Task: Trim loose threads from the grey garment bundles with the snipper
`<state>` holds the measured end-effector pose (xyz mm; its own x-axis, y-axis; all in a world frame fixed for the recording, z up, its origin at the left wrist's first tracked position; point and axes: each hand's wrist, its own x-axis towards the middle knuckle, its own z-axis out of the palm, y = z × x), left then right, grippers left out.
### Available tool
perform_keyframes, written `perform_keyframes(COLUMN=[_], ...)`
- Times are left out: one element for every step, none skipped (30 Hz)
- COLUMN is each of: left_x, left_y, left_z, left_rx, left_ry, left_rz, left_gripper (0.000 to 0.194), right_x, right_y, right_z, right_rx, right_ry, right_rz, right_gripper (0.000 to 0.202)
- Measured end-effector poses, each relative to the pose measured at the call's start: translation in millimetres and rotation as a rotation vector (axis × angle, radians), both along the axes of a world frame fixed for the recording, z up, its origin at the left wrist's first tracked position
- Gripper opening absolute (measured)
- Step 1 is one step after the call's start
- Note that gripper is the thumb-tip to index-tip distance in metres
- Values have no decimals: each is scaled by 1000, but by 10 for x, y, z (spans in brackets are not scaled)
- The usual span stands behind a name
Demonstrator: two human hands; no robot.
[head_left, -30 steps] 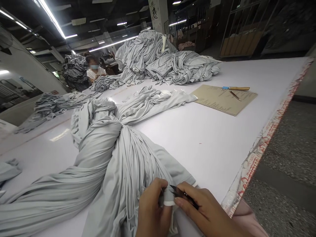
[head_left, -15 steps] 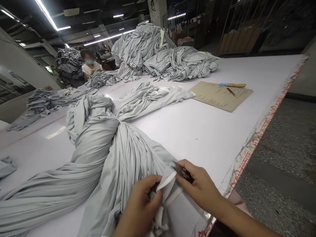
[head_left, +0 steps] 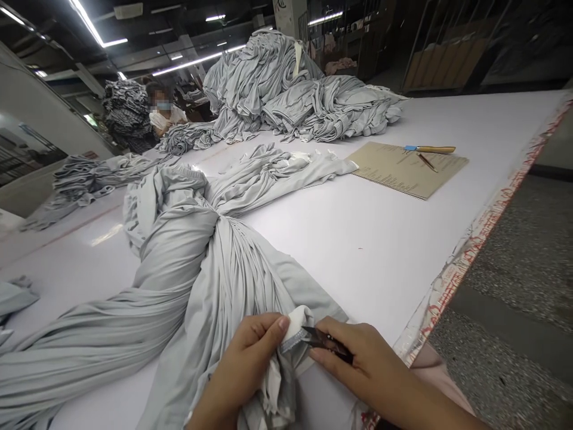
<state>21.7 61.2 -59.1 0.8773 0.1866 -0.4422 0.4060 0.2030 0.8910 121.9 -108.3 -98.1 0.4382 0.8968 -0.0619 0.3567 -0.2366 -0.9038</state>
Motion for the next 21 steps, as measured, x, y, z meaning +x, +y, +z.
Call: perform_keyframes(left_x=[-2, -6, -10, -13, -15, -15, -13, -8, -2, 7, 16, 24, 30, 35, 38, 41, 43, 45, 49, 52, 56], left_y=[2, 4, 5, 5, 4, 1, -3, -9, -15, -22, -30, -39, -49, -60, -70, -80, -88, -94, -97, -97, -92], left_z=[3, 3, 0, -6, -13, -18, -22, -23, -20, -15, -8, 0, 9, 16, 23, 28, 31, 32, 32, 29, 26], left_rx=[18, 34, 42, 41, 39, 39, 43, 51, 59, 71, 85, 100, 124, 160, 202, 246, 285, 317, 337, 343, 334], left_ry=[1, 2, 5, 10, 16, 20, 22, 20, 17, 11, 6, 1, -5, -11, -15, -19, -22, -24, -27, -30, -31], left_rz=[-5, -7, -8, -8, -5, -3, -3, -1, -4, -9, -17, -27, -39, -53, -66, -78, -88, -97, -102, -105, -103], left_gripper=[42, 42, 42, 42, 42, 42, 43, 43, 42, 42, 41, 40, 39, 38, 38, 38, 38, 39, 40, 41, 41], right_x=[-13, -25, -34, -42, -48, -53, -57, -61, -64, -67, -71, -76, -82, -87, -93, -99, -103, -106, -108, -106, -103], right_y=[9, 21, 32, 40, 43, 41, 36, 28, 19, 11, 5, 2, 1, 4, 9, 16, 24, 32, 39, 43, 44], right_z=[14, 22, 24, 23, 22, 22, 26, 34, 45, 57, 67, 75, 79, 77, 71, 62, 52, 43, 36, 34, 36], right_rx=[-8, -10, -8, -5, -4, -10, -22, -40, -62, -81, -98, -111, -121, -130, -138, -145, -150, -151, -149, -145, -140], right_ry=[-31, -63, -95, -123, -148, -167, -181, -192, -199, -205, -212, -222, -236, -253, -270, -285, -295, -301, -303, -302, -294], right_rz=[6, 6, 0, -5, -9, -8, -3, 4, 11, 19, 25, 28, 27, 24, 23, 23, 26, 29, 31, 31, 30], right_gripper=[23, 22, 22, 23, 25, 26, 27, 28, 28, 27, 27, 27, 27, 27, 27, 27, 27, 28, 28, 29, 29])
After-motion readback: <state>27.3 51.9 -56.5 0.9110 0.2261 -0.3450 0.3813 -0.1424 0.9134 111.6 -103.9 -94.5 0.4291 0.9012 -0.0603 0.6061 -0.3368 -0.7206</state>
